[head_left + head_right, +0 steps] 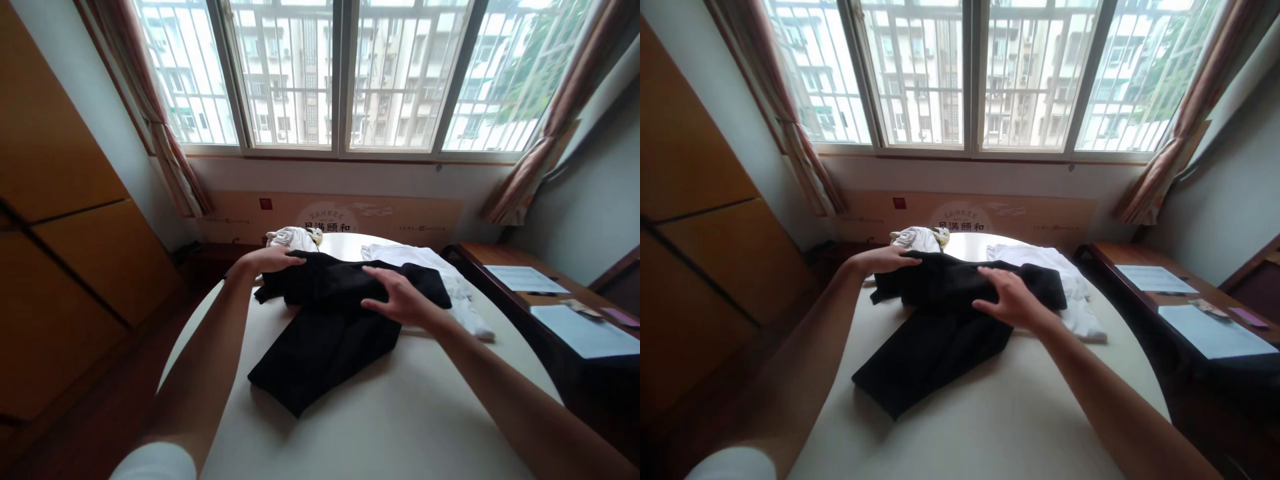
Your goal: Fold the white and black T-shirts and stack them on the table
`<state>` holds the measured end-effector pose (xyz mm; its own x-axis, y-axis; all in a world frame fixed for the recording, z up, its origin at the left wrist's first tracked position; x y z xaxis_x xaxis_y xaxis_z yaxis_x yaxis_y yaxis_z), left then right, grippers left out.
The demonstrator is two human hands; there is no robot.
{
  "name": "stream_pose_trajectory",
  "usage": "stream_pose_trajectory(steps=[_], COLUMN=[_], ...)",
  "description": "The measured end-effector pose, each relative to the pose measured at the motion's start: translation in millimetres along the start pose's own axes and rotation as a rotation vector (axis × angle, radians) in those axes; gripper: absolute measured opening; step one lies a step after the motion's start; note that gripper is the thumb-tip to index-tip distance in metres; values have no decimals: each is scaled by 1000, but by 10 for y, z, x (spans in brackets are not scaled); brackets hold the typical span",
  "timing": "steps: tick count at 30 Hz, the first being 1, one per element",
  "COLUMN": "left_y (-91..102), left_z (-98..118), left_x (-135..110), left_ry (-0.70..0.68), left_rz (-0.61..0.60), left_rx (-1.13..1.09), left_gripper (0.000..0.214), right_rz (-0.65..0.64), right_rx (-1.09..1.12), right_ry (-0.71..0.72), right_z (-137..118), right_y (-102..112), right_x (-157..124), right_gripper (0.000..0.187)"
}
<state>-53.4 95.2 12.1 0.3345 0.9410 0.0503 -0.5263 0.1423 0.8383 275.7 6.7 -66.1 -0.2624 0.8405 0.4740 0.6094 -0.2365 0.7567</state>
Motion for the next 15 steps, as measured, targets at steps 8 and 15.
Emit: stream_pose_trajectory(steps=[8,15], left_y=[152,715], left_z=[-87,-189], left_x=[-102,-212], left_ry=[35,-39], left_rz=[129,751], left_rx=[-429,-892], left_gripper=[21,20], right_rz=[14,515], right_rx=[262,1042], right_ry=[-74,-477], right_z=[-85,668], right_y=[-128,506], right_x=[6,38], right_gripper=[21,30])
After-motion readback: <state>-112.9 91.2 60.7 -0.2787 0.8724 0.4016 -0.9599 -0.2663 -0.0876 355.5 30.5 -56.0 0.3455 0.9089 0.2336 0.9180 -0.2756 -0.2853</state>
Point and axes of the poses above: each hand's wrist, its own x-axis towards the middle knuckle, its own y-axis out of the back of the hand, z = x × y, the point moved 5 cm from there along x, towards the middle knuckle, and after that the axes turned 10 degrees about -y, right-handed, at the moved point
